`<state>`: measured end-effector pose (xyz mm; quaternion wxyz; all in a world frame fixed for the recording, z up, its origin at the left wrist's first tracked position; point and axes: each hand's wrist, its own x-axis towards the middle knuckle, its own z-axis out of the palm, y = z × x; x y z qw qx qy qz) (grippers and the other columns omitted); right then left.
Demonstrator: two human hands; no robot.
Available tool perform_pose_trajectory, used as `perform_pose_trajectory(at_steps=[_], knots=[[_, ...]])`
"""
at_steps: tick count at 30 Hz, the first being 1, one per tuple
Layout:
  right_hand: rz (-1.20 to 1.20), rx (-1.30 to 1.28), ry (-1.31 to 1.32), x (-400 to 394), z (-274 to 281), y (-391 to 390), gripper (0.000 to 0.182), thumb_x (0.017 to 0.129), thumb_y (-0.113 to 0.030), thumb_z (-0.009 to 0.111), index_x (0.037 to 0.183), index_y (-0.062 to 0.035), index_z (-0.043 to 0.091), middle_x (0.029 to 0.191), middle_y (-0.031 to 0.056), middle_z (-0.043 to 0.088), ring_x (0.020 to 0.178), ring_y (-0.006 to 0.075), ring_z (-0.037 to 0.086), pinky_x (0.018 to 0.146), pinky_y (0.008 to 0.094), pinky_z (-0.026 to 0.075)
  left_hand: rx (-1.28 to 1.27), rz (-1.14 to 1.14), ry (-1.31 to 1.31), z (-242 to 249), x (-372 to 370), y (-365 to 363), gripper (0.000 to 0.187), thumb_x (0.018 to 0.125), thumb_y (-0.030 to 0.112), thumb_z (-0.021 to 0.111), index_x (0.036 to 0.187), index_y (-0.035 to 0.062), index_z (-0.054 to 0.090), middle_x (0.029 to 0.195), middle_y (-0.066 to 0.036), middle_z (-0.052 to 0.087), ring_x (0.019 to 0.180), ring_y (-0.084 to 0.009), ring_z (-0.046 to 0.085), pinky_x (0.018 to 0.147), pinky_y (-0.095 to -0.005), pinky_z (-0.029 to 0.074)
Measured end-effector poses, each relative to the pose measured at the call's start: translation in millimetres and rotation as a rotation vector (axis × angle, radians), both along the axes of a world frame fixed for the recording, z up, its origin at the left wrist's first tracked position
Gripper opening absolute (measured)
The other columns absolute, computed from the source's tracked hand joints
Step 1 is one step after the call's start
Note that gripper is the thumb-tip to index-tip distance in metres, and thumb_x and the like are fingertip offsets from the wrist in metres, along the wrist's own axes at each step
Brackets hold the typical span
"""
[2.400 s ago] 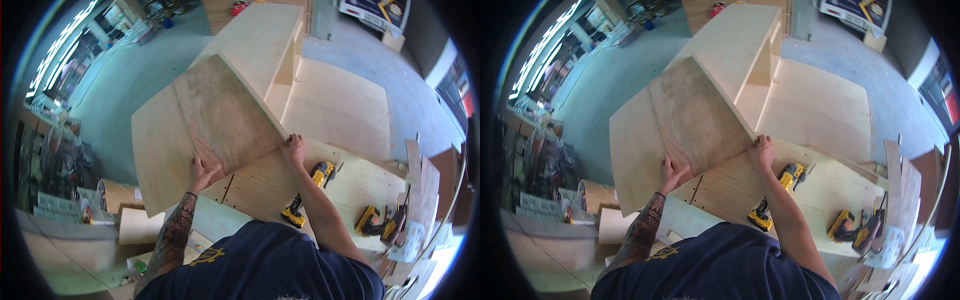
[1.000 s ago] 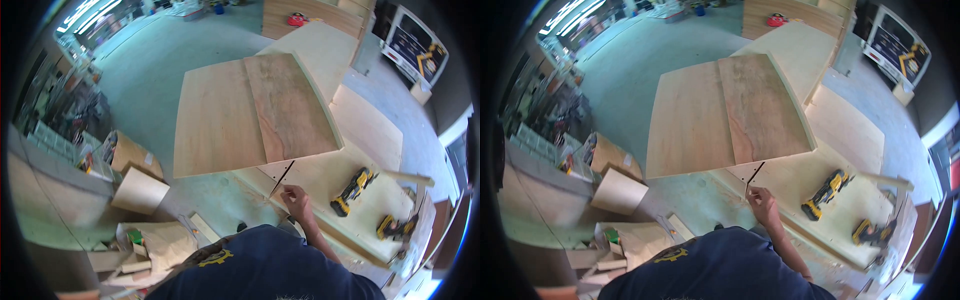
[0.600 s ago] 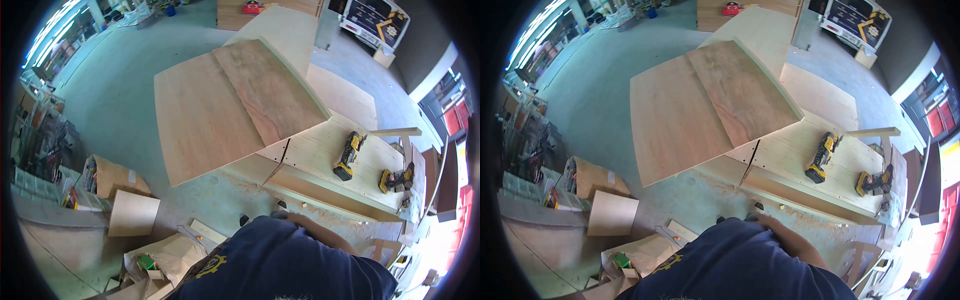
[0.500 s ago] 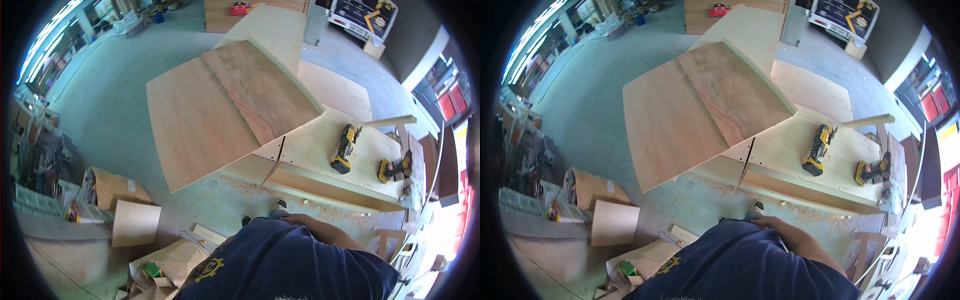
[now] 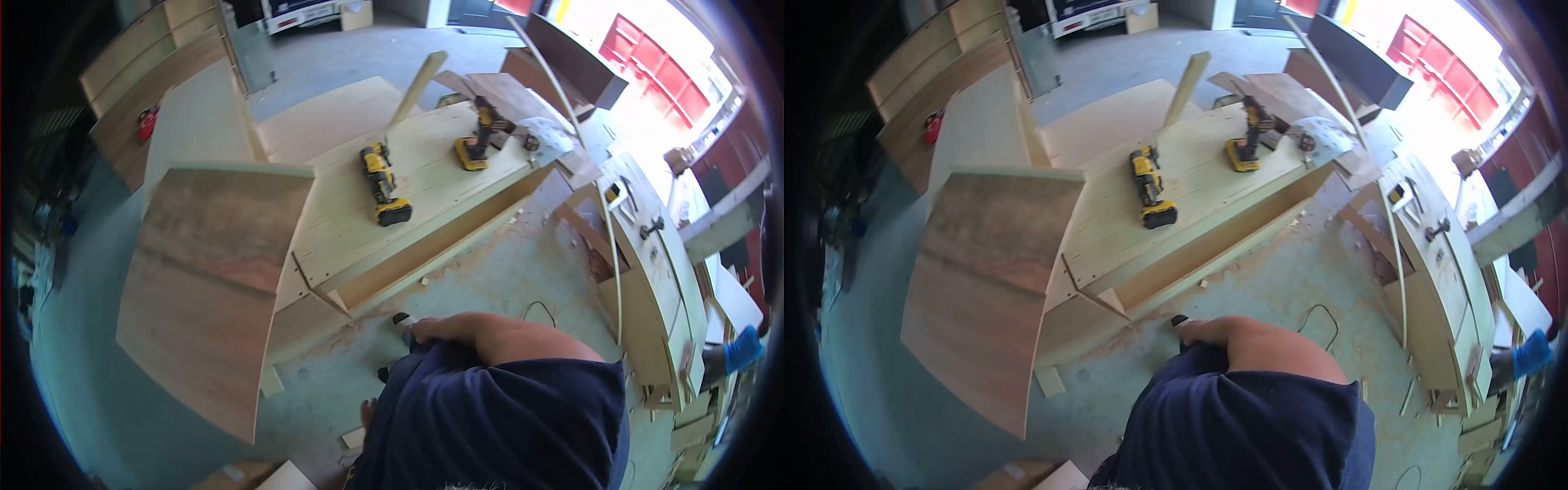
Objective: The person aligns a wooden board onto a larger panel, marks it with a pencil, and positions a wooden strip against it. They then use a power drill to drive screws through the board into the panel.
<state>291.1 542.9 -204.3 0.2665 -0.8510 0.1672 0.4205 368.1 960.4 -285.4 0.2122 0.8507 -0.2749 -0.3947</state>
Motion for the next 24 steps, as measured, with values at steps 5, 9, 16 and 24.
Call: perform_pose_trajectory(at_steps=[5, 9, 16, 24], knots=[[-0.023, 0.008, 0.038, -30.7, 42.9, -30.0, 0.048, 0.086, -0.021, 0.064, 0.133, -0.0163, 0.07, 0.136, 0.0147, 0.068, 0.131, 0.0345, 0.061, 0.111, 0.0479, 0.047, -0.007, 0.02, 0.286, -5.8, 1.4, -52.9, 0.034, 0.106, 0.029, 0.052, 0.11, -0.0016, 0.068, 0.114, -0.02, 0.071, 0.112, -0.0307, 0.066, 0.098, -0.0437, 0.052], [-0.065, -0.039, 0.08, -58.9, 9.7, -61.0, 0.044, 0.087, -0.023, 0.068, 0.13, -0.0141, 0.073, 0.139, 0.013, 0.067, 0.134, 0.032, 0.06, 0.11, 0.0473, 0.048, -0.026, -0.023, 0.369, 0.5, 7.8, -111.1, 0.034, 0.106, 0.029, 0.053, 0.11, -0.0014, 0.067, 0.112, -0.019, 0.07, 0.11, -0.0288, 0.066, 0.097, -0.0425, 0.052], [-0.15, 0.012, 0.085, -129.3, 19.3, -122.6, 0.044, 0.089, -0.027, 0.071, 0.131, -0.0136, 0.073, 0.136, 0.0143, 0.069, 0.13, 0.0317, 0.063, 0.106, 0.0464, 0.051, -0.049, -0.021, 0.439, 26.7, -5.4, -229.4, 0.033, 0.106, 0.029, 0.053, 0.109, -0.001, 0.067, 0.109, -0.017, 0.07, 0.107, -0.0254, 0.065, 0.094, -0.0404, 0.052], [-0.783, 0.197, -1.065, -174.0, 101.3, -300.0, 0.02, 0.093, 0.0, 0.059, 0.106, -0.0049, 0.073, 0.098, 0.0133, 0.076, 0.092, 0.0252, 0.074, 0.083, 0.0385, 0.057, 0.024, 0.078, 0.536, 59.3, -86.7, -306.5, 0.032, 0.107, 0.029, 0.054, 0.107, -0.0005, 0.067, 0.105, -0.015, 0.07, 0.104, -0.0215, 0.065, 0.092, -0.038, 0.052]])
